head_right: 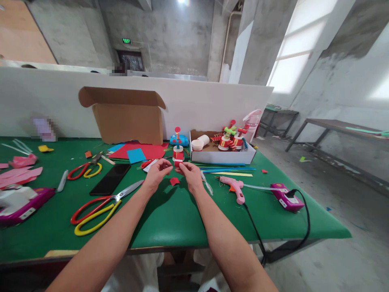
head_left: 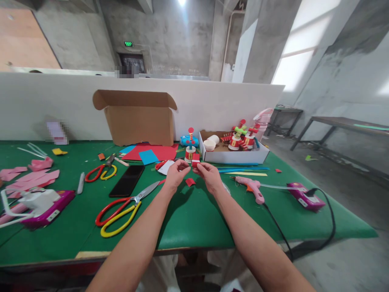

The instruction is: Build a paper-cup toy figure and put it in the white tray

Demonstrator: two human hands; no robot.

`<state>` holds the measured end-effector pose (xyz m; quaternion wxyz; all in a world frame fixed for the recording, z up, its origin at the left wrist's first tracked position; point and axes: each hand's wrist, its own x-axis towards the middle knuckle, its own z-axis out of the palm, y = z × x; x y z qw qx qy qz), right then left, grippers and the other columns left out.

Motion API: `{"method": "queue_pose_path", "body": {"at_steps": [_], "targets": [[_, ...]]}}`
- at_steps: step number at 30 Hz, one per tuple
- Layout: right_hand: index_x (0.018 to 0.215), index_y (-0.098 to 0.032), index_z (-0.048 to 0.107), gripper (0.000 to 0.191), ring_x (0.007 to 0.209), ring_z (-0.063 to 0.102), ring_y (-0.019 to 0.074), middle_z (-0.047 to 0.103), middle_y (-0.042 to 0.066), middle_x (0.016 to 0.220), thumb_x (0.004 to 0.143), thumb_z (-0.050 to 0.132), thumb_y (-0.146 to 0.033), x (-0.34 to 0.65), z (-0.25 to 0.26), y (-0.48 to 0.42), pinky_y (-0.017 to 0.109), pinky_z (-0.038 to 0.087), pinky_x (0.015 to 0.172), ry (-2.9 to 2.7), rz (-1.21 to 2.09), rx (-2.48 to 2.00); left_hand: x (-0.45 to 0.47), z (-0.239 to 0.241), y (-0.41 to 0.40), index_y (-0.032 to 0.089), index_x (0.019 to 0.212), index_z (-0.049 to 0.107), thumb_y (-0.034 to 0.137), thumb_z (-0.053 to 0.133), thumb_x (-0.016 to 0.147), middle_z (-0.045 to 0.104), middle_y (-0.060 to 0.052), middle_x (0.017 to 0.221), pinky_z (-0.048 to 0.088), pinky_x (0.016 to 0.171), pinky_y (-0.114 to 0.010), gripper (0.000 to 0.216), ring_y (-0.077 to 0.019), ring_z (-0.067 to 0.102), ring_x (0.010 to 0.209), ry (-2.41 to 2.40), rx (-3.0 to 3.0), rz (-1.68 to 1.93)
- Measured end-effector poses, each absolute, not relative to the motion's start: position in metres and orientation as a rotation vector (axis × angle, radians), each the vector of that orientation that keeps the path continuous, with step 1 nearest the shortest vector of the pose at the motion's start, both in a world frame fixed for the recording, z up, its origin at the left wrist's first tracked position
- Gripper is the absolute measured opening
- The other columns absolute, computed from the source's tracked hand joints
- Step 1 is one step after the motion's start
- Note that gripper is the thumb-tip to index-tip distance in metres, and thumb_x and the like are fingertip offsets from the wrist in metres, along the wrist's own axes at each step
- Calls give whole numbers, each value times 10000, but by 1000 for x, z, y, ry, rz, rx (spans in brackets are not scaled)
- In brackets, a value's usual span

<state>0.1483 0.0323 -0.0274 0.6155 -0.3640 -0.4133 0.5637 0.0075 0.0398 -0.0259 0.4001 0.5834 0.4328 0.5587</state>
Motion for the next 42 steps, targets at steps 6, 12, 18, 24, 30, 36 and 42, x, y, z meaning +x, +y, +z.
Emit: {"method": "queue_pose_path", "body": {"at_steps": [6, 12, 18, 24, 30, 36, 42], "targets": [[695, -189, 702, 290, 613, 631, 123, 694, -14, 668, 542, 811, -411, 146, -26, 29, 317, 527, 798, -966, 1305, -829, 13, -27, 37, 176, 821, 607, 335, 675, 611, 588, 27, 658, 432, 590, -252, 272, -109, 519, 587, 1009, 1444, 1381], [699, -192, 710, 266, 631, 628, 135, 696, -8, 676, 562, 800, -402, 147, -26, 29, 311, 525, 763, -1043, 1257, -864, 14, -25, 35, 169, 746, 641, 362, 678, 617, 641, 5, 662, 475, 637, -275, 235, -130, 562, 614, 1035, 1442, 1370], [688, -193, 696, 284, 639, 630, 135, 695, -7, 689, 551, 806, -416, 146, -26, 29, 316, 521, 782, -1015, 1287, -848, 14, -26, 37, 174, 757, 647, 367, 681, 632, 665, -2, 680, 490, 672, -284, 233, -145, 596, 654, 1010, 1431, 1391], [691, -189, 681, 319, 658, 635, 129, 695, -11, 704, 523, 817, -424, 146, -26, 28, 314, 515, 807, -1013, 1333, -821, 10, -28, 40, 183, 705, 642, 340, 671, 638, 647, 14, 657, 485, 674, -275, 173, -141, 581, 651, 1029, 1517, 1410], [696, -192, 668, 288, 675, 637, 152, 686, -10, 673, 581, 779, -431, 148, -27, 30, 323, 520, 781, -1131, 1147, -889, 9, -28, 40, 185, 733, 637, 344, 661, 657, 645, 2, 698, 475, 673, -278, 178, -143, 580, 658, 1053, 1635, 1370], [710, -189, 664, 275, 623, 651, 162, 680, -9, 634, 588, 770, -412, 149, -26, 29, 333, 539, 728, -1129, 1188, -907, 9, -27, 40, 194, 904, 607, 292, 659, 684, 544, 47, 632, 416, 585, -225, 246, -103, 518, 590, 972, 1604, 1514], [715, -183, 671, 239, 657, 661, 164, 691, -9, 667, 598, 768, -366, 149, -27, 28, 321, 539, 730, -1205, 1196, -889, 9, -25, 37, 178, 823, 649, 291, 651, 691, 641, -22, 788, 475, 684, -269, 174, -138, 590, 715, 978, 1667, 1477]]}}
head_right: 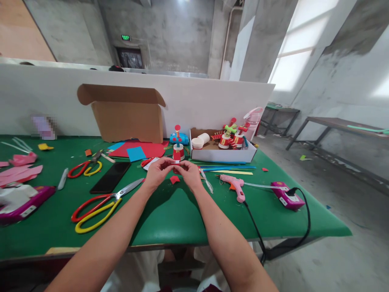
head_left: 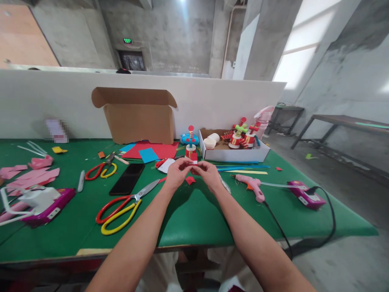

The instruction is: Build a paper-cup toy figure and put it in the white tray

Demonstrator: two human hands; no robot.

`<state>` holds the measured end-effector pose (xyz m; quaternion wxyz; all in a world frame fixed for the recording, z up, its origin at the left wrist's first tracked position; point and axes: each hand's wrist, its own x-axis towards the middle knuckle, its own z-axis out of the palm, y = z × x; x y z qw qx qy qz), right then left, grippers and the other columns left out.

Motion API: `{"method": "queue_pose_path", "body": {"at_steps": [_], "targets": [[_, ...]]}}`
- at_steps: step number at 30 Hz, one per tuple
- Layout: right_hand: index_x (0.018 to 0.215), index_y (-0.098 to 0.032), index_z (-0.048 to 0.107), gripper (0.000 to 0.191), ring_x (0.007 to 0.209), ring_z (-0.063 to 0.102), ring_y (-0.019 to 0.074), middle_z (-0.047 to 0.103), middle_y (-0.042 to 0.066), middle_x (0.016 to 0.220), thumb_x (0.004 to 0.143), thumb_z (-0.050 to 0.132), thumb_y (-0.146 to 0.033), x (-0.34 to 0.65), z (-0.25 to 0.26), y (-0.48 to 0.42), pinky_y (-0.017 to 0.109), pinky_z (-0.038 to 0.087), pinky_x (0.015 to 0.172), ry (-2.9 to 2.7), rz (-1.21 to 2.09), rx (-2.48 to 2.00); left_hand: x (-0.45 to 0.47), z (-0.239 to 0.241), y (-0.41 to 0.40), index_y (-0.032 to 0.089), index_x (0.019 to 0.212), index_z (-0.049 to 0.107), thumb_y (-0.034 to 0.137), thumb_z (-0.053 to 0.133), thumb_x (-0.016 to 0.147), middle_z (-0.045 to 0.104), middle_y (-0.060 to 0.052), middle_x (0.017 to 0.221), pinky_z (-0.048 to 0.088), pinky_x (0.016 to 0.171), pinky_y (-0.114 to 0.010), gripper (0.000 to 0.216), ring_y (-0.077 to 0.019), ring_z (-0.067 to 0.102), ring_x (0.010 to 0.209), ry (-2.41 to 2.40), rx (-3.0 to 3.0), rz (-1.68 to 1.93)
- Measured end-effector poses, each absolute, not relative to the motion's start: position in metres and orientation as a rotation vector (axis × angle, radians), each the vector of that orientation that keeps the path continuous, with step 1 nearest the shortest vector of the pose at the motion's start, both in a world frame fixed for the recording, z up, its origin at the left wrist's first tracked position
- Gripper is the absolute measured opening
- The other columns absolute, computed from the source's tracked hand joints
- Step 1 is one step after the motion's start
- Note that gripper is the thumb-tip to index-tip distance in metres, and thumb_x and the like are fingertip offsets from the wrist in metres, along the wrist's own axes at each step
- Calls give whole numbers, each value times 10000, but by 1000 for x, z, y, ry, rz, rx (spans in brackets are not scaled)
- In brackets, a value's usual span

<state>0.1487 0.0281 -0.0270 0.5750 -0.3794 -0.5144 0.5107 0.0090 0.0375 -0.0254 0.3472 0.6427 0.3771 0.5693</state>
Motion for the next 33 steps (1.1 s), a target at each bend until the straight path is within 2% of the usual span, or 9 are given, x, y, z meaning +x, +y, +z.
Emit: {"method": "queue_pose_path", "body": {"at_steps": [10, 15, 19, 23, 28, 33], "targets": [[720, -186, 677, 187, 662, 657, 160, 692, -22, 680, 567, 746, -268, 149, -28, 31, 332, 536, 757, -1158, 1178, -889, 10, -24, 35, 207, 671, 657, 240, 596, 706, 608, -14, 713, 434, 605, -253, 78, -131, 532, 648, 1034, 1816, 1562], [731, -187, 681, 214, 690, 665, 173, 703, -9, 698, 563, 757, -297, 148, -26, 30, 350, 535, 788, -1122, 1208, -880, 12, -24, 35, 204, 724, 638, 250, 613, 700, 592, 2, 709, 428, 603, -243, 58, -119, 523, 635, 1033, 1757, 1559], [738, -194, 679, 233, 703, 672, 188, 709, -7, 696, 569, 763, -331, 146, -26, 28, 361, 539, 795, -1133, 1200, -851, 11, -27, 38, 187, 822, 594, 280, 688, 645, 569, 41, 667, 410, 547, -218, 221, -87, 500, 552, 1053, 1530, 1511], [762, -199, 691, 217, 723, 675, 195, 713, -2, 723, 591, 747, -319, 146, -25, 27, 365, 537, 809, -1180, 1170, -861, 10, -27, 39, 174, 789, 623, 326, 709, 625, 612, 13, 718, 471, 620, -247, 240, -111, 570, 631, 961, 1439, 1451], [785, -191, 663, 245, 678, 670, 181, 703, 2, 722, 588, 746, -311, 147, -23, 25, 355, 544, 767, -1189, 1208, -893, 11, -27, 39, 176, 731, 652, 344, 716, 613, 606, -4, 793, 486, 630, -271, 215, -123, 586, 661, 973, 1462, 1497], [852, -221, 600, 344, 640, 650, 149, 675, 18, 930, 558, 753, -316, 152, -7, 23, 309, 552, 631, -1112, 1103, -1011, 10, -29, 42, 180, 654, 648, 326, 697, 627, 584, -11, 793, 447, 571, -245, 157, -111, 541, 638, 1034, 1502, 1606]]}}
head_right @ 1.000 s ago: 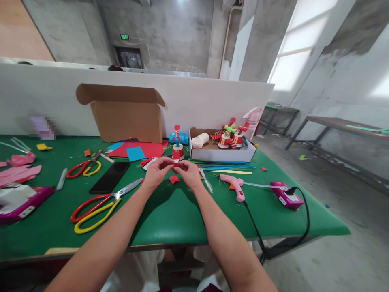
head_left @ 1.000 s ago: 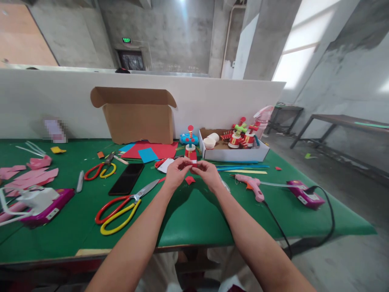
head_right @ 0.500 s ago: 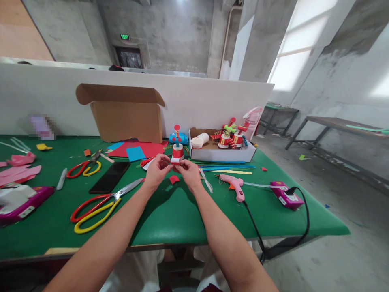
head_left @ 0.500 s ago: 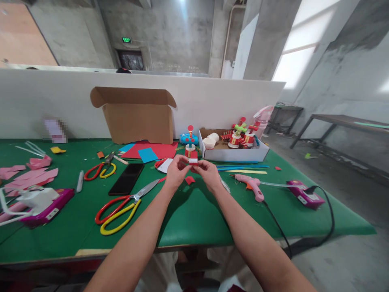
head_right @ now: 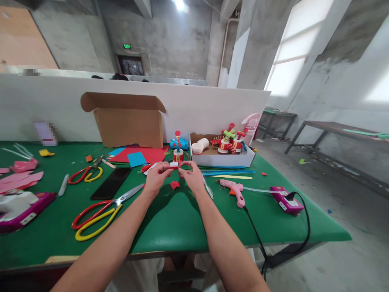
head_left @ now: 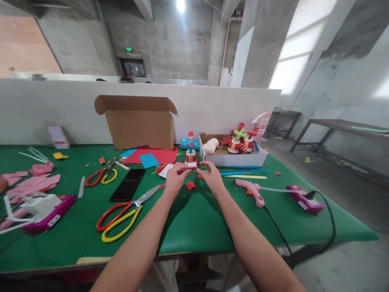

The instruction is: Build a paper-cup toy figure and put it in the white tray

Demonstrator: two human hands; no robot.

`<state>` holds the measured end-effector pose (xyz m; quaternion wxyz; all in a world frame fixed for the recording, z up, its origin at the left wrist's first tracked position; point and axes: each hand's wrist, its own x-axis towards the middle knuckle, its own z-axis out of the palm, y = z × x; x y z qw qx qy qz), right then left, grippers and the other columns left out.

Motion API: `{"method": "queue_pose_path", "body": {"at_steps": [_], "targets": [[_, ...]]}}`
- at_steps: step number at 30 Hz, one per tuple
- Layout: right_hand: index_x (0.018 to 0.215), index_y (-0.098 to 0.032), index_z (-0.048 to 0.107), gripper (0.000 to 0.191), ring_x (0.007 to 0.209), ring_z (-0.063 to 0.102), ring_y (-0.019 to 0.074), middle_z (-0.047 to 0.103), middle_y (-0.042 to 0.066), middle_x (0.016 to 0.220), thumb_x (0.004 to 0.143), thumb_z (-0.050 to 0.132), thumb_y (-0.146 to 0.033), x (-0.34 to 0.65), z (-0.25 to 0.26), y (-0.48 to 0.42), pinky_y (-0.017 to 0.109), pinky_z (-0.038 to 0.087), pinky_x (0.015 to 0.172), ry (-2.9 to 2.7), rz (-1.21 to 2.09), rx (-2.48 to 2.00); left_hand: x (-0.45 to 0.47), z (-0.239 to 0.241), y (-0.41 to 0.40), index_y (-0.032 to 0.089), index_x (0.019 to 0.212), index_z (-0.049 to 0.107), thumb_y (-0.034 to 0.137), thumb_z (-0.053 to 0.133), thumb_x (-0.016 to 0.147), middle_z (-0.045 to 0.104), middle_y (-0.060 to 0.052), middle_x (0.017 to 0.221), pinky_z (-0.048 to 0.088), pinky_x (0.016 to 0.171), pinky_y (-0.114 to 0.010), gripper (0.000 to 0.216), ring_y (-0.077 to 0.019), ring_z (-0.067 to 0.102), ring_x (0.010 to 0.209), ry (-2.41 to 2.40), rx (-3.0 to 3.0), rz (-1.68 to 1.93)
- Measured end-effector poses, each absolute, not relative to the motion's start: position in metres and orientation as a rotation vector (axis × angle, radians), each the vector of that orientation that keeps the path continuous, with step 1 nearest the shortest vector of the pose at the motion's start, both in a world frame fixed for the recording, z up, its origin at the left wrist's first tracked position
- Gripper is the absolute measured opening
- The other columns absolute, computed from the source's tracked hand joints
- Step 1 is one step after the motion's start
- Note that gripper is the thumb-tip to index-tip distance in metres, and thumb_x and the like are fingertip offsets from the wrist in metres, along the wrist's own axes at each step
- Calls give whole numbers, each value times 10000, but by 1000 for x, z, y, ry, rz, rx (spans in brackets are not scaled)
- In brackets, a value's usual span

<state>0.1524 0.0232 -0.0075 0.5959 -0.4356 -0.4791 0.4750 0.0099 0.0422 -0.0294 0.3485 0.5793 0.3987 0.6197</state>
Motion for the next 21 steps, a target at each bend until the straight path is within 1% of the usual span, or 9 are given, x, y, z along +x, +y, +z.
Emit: {"method": "queue_pose_path", "body": {"at_steps": [2, 5, 6, 8, 10, 12, 15, 18, 21], "targets": [[837, -217, 592, 329, 654, 642, 150, 655, 31, 960, 572, 739, -345, 163, 3, 17, 306, 549, 606, -1103, 1024, -1090, 9, -30, 43, 185, 669, 648, 329, 684, 648, 567, -3, 767, 428, 562, -238, 150, -106, 517, 624, 1071, 1539, 1611], [904, -213, 606, 317, 717, 649, 178, 660, 43, 926, 668, 655, -419, 197, 14, -6, 331, 543, 639, -1221, 896, -1158, 9, -31, 43, 190, 694, 634, 341, 662, 670, 526, 13, 723, 409, 551, -234, 156, -102, 484, 597, 1107, 1564, 1606], [910, -213, 609, 305, 719, 649, 185, 665, 42, 893, 698, 622, -432, 212, 15, -16, 335, 534, 646, -1267, 791, -1243, 10, -31, 42, 190, 695, 625, 347, 655, 675, 517, 16, 720, 403, 543, -234, 161, -99, 475, 583, 1109, 1564, 1604], [814, -204, 607, 236, 720, 643, 201, 671, 49, 810, 736, 568, -424, 247, 14, -37, 349, 512, 681, -1355, 497, -1507, 11, -31, 41, 189, 693, 608, 357, 646, 682, 512, 18, 723, 395, 535, -235, 173, -95, 463, 562, 1106, 1562, 1594], [733, -198, 586, 208, 814, 637, 239, 674, 87, 816, 738, 560, -404, 280, 8, -54, 365, 478, 743, -1393, 149, -1825, 12, -30, 40, 189, 688, 600, 359, 644, 688, 513, 18, 716, 391, 539, -238, 176, -96, 460, 557, 1104, 1578, 1576], [739, -186, 585, 243, 852, 632, 269, 677, 135, 843, 752, 542, -425, 306, -1, -62, 359, 456, 717, -1362, -14, -2116, 12, -29, 38, 190, 686, 603, 344, 645, 692, 516, 17, 702, 395, 558, -241, 160, -102, 464, 568, 1105, 1621, 1572], [682, -193, 590, 323, 732, 645, 259, 674, 115, 699, 757, 534, -503, 323, -12, -59, 323, 423, 629, -1483, 202, -2357, 13, -27, 35, 191, 673, 611, 292, 637, 703, 526, 11, 689, 410, 596, -241, 108, -116, 487, 609, 1098, 1722, 1605], [695, -197, 595, 185, 694, 643, 237, 683, 85, 703, 695, 617, -380, 321, -17, -51, 285, 389, 575, -1611, 264, -2380, 14, -24, 32, 188, 677, 621, 246, 622, 719, 539, 10, 682, 420, 619, -235, 72, -119, 504, 633, 1096, 1793, 1630], [700, -193, 570, 85, 617, 622, 204, 660, 42, 617, 678, 598, -269, 311, -16, -48, 259, 374, 527, -1550, 368, -2289, 16, -23, 30, 185, 712, 645, 243, 614, 739, 558, 12, 681, 422, 603, -225, 71, -111, 507, 619, 1084, 1819, 1635]]}}
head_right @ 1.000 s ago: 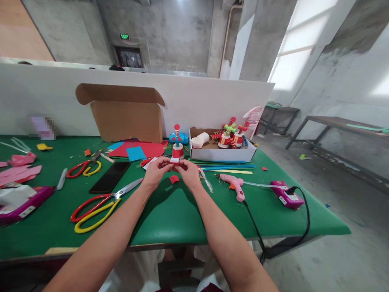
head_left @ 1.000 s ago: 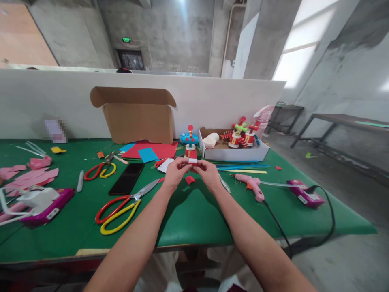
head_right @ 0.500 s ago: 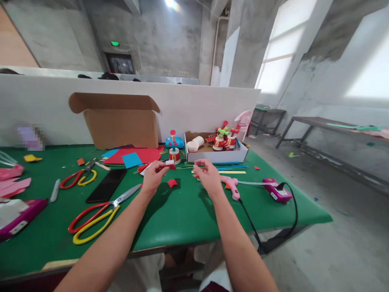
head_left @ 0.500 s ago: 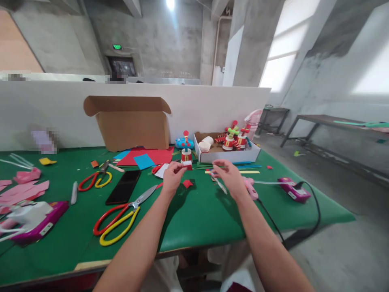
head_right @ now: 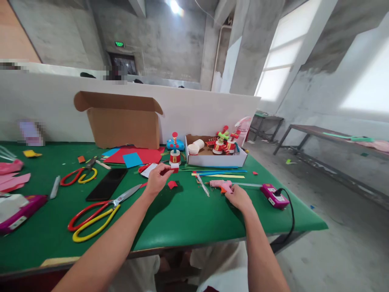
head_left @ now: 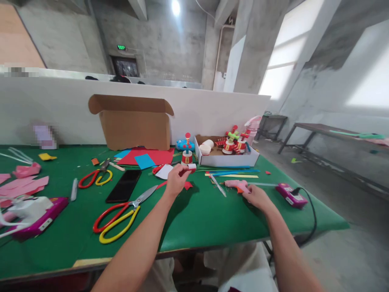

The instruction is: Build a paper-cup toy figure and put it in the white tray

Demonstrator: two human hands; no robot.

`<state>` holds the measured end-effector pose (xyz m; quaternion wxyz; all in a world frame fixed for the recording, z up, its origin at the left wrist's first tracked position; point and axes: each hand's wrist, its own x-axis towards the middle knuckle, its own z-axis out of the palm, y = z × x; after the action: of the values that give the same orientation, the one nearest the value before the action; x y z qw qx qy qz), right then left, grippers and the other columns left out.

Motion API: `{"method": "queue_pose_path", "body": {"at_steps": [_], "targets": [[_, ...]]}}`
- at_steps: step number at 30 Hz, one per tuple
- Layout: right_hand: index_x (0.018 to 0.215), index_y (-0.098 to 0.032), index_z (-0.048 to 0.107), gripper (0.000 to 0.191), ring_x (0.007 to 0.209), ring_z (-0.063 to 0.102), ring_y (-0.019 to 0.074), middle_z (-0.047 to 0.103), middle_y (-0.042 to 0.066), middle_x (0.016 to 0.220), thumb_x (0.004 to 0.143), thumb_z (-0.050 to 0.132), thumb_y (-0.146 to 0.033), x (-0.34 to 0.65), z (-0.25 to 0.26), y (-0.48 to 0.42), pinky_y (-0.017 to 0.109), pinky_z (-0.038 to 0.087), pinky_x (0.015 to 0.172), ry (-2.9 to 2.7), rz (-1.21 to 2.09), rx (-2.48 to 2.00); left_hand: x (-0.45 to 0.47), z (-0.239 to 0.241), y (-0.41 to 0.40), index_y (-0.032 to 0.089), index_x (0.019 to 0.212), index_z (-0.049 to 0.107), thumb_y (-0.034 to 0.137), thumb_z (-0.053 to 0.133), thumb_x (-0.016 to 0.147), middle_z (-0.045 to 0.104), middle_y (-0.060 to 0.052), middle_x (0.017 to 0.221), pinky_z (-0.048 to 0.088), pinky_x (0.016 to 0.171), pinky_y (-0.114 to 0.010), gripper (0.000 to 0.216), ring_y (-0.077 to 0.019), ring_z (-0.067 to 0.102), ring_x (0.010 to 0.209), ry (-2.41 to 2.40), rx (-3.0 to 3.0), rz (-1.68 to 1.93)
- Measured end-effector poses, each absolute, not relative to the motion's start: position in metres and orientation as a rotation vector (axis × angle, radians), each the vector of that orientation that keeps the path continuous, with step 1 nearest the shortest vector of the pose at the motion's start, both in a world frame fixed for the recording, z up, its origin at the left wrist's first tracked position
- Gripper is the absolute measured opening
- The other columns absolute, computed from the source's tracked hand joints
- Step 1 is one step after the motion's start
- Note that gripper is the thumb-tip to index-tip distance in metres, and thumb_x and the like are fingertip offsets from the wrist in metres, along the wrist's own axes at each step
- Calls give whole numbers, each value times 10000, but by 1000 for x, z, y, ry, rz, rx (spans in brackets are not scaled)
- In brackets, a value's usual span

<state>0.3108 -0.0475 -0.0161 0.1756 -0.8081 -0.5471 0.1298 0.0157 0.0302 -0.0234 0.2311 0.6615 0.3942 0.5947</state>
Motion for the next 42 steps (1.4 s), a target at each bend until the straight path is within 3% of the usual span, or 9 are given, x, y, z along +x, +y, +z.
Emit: {"method": "queue_pose_path", "body": {"at_steps": [6, 10, 12, 18, 21, 24, 31, 37, 42], "targets": [[912, -220, 496, 263, 502, 594, 155, 627, -32, 598, 666, 589, -233, 270, 4, -50, 275, 486, 538, -1038, 648, -1688, 19, -26, 30, 175, 755, 684, 294, 629, 725, 602, 17, 631, 428, 532, -214, 134, -99, 531, 532, 985, 1695, 1596], [759, -199, 514, 258, 422, 493, 100, 519, -65, 488, 609, 676, -333, 239, 25, -54, 257, 490, 522, -977, 1154, -1225, 20, -26, 28, 170, 792, 679, 329, 602, 736, 580, 38, 543, 415, 462, -201, 185, -88, 523, 430, 970, 1580, 1490], [714, -186, 521, 325, 431, 489, 97, 523, -38, 504, 666, 637, -485, 226, 30, -56, 227, 440, 448, -962, 1302, -1135, 20, -25, 28, 171, 788, 670, 333, 598, 733, 578, 41, 536, 413, 449, -192, 186, -84, 524, 421, 973, 1571, 1467], [947, -182, 581, 377, 427, 473, 119, 555, -35, 525, 783, 566, -521, 203, 28, -61, 236, 410, 436, -1394, 798, -1263, 19, -26, 29, 171, 737, 627, 308, 577, 738, 551, 52, 509, 393, 423, -186, 146, -81, 499, 393, 1052, 1599, 1376], [1000, -179, 617, 349, 700, 647, 209, 696, 84, 821, 835, 501, -463, 202, 26, -61, 310, 510, 638, -1608, 439, -1333, 19, -28, 30, 176, 740, 635, 298, 571, 747, 547, 55, 508, 379, 424, -189, 138, -80, 478, 397, 1097, 1652, 1385], [965, -188, 643, 330, 1003, 639, 274, 688, 133, 1038, 862, 452, -435, 203, 25, -59, 380, 497, 852, -1735, 249, -1331, 19, -30, 30, 180, 726, 640, 297, 566, 751, 547, 51, 509, 375, 443, -192, 141, -82, 465, 419, 1108, 1708, 1402], [959, -190, 643, 341, 1166, 569, 278, 676, 145, 1058, 907, 387, -408, 202, 21, -58, 412, 456, 962, -1815, 196, -1352, 19, -29, 30, 183, 736, 647, 264, 551, 756, 569, 44, 521, 387, 493, -200, 127, -95, 495, 463, 1168, 1763, 1393], [1101, -190, 602, 348, 1141, 589, 269, 696, 127, 958, 923, 370, -378, 198, 18, -57, 409, 470, 948, -1832, 210, -1324, 18, -27, 29, 180, 732, 650, 272, 556, 757, 598, 33, 542, 392, 502, -202, 134, -100, 510, 480, 1153, 1769, 1364], [1129, -170, 586, 368, 1140, 591, 269, 677, 148, 1063, 919, 373, -385, 192, 17, -57, 398, 474, 945, -1832, 193, -1321, 17, -27, 30, 180, 742, 654, 278, 555, 755, 625, 21, 567, 402, 514, -204, 140, -102, 515, 498, 1146, 1768, 1359]]}}
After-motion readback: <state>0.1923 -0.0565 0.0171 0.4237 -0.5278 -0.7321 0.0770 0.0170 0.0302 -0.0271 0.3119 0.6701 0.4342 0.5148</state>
